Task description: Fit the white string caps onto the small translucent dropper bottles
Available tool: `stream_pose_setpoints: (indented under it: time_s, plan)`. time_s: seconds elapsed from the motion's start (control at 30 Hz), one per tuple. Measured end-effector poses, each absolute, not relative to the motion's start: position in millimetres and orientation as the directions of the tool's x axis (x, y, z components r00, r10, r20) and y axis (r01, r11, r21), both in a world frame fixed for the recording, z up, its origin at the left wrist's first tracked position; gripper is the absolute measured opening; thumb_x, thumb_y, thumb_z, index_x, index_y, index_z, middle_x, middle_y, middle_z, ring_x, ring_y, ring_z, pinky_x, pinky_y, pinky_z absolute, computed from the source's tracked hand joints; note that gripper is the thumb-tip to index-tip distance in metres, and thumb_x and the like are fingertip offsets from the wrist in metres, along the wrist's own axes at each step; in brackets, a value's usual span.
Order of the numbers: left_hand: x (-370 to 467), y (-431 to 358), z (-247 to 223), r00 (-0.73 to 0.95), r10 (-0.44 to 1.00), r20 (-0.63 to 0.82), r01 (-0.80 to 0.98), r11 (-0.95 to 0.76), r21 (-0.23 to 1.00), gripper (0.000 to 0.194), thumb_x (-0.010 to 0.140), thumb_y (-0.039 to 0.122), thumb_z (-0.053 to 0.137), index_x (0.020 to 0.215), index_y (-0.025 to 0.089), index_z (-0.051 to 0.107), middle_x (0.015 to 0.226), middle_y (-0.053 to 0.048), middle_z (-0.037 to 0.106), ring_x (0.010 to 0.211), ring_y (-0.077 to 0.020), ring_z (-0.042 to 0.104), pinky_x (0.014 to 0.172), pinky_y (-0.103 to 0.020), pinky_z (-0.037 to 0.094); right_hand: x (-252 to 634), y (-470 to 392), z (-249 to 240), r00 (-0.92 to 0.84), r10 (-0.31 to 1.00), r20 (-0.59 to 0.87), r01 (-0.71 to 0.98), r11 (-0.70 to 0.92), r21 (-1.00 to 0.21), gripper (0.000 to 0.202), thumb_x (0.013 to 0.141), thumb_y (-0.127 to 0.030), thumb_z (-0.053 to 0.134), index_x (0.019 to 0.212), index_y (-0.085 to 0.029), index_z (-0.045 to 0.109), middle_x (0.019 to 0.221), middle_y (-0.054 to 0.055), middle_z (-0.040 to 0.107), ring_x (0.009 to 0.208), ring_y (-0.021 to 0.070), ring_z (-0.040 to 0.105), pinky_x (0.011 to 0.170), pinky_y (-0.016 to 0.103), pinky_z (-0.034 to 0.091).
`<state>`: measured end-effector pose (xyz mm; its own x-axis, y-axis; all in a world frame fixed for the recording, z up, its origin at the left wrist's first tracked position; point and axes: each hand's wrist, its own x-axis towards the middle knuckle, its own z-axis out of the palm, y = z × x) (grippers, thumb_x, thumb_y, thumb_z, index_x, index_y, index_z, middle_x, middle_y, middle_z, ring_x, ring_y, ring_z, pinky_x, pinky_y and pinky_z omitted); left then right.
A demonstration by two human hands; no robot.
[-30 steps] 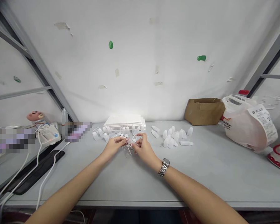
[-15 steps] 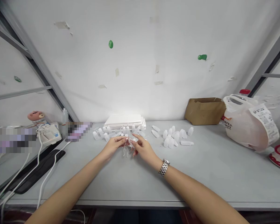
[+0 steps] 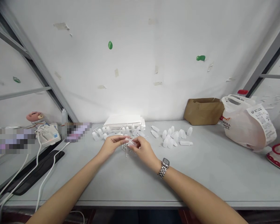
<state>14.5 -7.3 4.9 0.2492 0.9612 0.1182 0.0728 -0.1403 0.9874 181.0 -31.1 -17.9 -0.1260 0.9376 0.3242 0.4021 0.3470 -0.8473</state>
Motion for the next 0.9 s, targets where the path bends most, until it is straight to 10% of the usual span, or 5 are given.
stream_pose_setpoints:
  time_s: [0.37,0.9]
  plan:
    - [17.4,-10.7,4.9,0.300,0.941,0.159,0.034,-0.177,0.984,0.029,0.067,0.033,0.065,0.093,0.019,0.067,0.097,-0.006,0.068,0.095,-0.0222,0.060,0.084,-0.032,0.046,178.4,-32.0,-15.1,-0.201,0.956,0.215,0.172,0.251,-0.953,0.025,0.075,-0.040,0.058,0.085,-0.017,0.056,0.073,0.002,0.061,0.066,0.0146,0.055,0.061,0.028,0.042]
    - [9.5,-1.9,3.5,0.385,0.906,0.177,0.160,-0.255,0.954,0.034,0.074,0.044,0.055,0.097,0.020,0.065,0.112,-0.006,0.062,0.107,-0.0217,0.053,0.091,-0.033,0.040,180.3,-27.9,-18.3,-0.114,0.952,0.283,0.350,0.305,-0.886,0.019,0.074,-0.036,0.059,0.075,-0.018,0.054,0.064,-0.001,0.054,0.060,0.0133,0.049,0.057,0.027,0.038]
